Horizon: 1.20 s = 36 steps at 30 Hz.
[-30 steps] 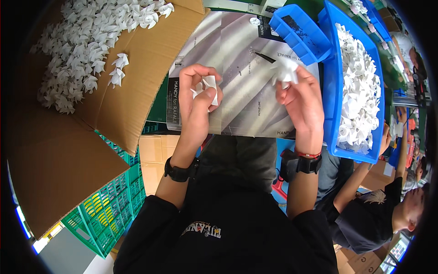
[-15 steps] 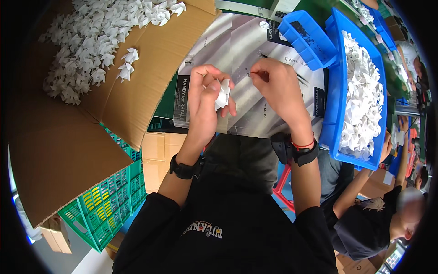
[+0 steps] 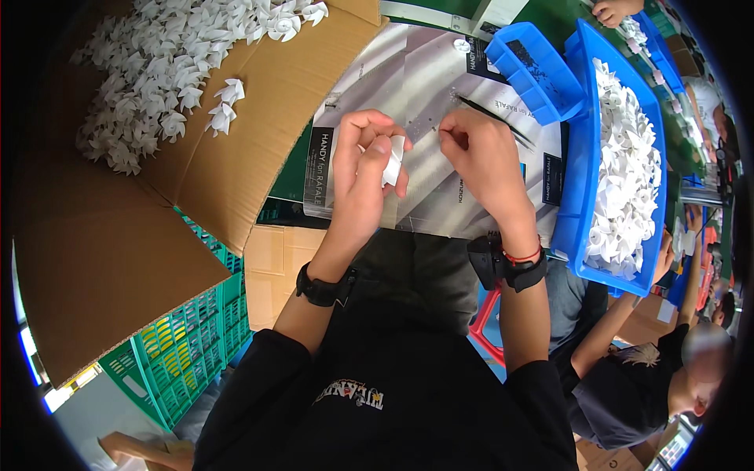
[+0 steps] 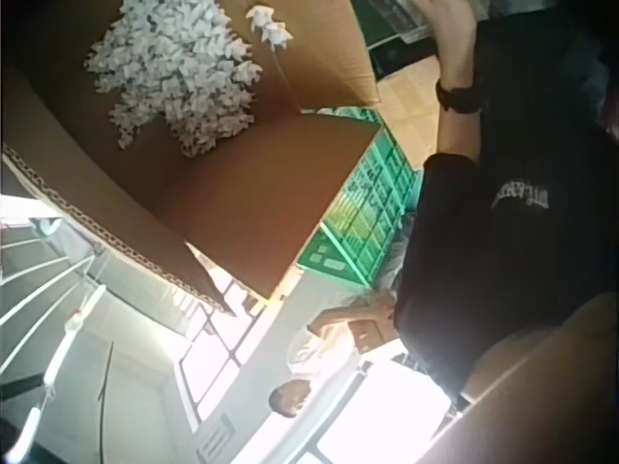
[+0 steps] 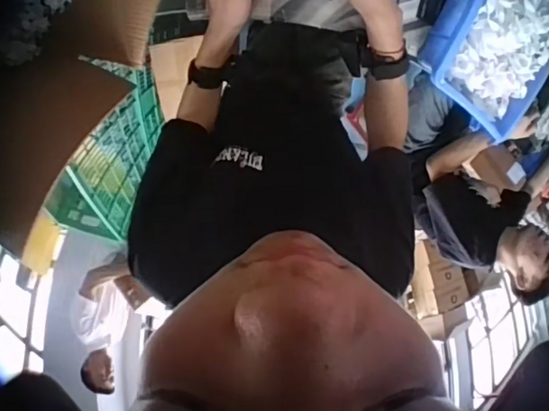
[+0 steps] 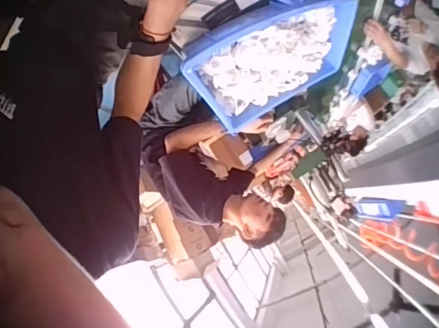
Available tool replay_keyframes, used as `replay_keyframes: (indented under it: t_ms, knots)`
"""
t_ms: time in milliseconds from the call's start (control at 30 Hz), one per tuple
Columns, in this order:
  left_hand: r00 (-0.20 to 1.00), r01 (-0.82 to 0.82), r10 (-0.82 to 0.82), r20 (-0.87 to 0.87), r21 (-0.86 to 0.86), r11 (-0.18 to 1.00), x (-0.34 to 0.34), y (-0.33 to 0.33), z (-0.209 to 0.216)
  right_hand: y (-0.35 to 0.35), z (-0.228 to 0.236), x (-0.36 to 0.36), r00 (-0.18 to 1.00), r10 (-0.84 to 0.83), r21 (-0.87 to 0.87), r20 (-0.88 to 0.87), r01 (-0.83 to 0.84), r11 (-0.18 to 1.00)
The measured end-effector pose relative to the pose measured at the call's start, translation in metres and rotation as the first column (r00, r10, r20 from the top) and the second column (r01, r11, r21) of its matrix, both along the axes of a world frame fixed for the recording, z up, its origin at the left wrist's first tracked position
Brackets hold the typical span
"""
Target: Inspecting and sorting small white plastic components at a factory workbench.
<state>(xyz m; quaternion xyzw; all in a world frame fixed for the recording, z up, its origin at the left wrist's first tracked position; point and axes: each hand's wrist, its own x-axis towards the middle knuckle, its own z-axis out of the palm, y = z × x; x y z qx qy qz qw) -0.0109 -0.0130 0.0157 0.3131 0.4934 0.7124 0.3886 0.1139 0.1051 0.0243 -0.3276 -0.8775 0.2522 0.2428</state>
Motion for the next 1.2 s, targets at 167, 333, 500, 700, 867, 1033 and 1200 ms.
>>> replay_keyframes:
  t_ms: [167,333,500,700,867,1033,1200]
  knots:
    - [1.000,0.000,0.000,-0.028,0.003,1.000,0.000,0.000,-0.001,-0.002,0.001,-0.009,0.997,-0.055,0.082,0.052,0.051,0.995]
    - [0.997,-0.068,0.068,0.040,0.002,0.998,0.003,0.001,0.000,-0.007,-0.002,-0.004,0.992,-0.061,0.123,0.106,0.048,0.991]
    - [0.980,-0.032,0.031,0.198,0.003,0.999,0.010,0.004,0.001,-0.027,-0.001,0.009,0.992,-0.057,-0.297,-0.115,0.020,0.955]
    - [0.968,0.108,-0.115,0.222,0.040,0.993,0.017,0.014,-0.009,-0.058,-0.010,0.008,0.742,-0.259,-0.676,-0.619,-0.335,0.656]
    - [0.986,0.120,-0.122,0.114,0.028,0.992,0.018,0.017,-0.014,-0.064,-0.009,0.006,0.673,-0.337,-0.677,-0.658,-0.332,0.657]
    - [0.987,0.133,-0.134,0.091,0.024,0.991,0.021,0.014,-0.008,-0.065,-0.011,0.013,0.713,-0.283,-0.629,-0.642,-0.279,0.726]
    - [0.957,0.289,-0.287,0.029,-0.065,0.955,0.021,0.013,0.007,-0.057,0.003,0.028,0.820,-0.143,-0.533,-0.554,-0.218,0.818]
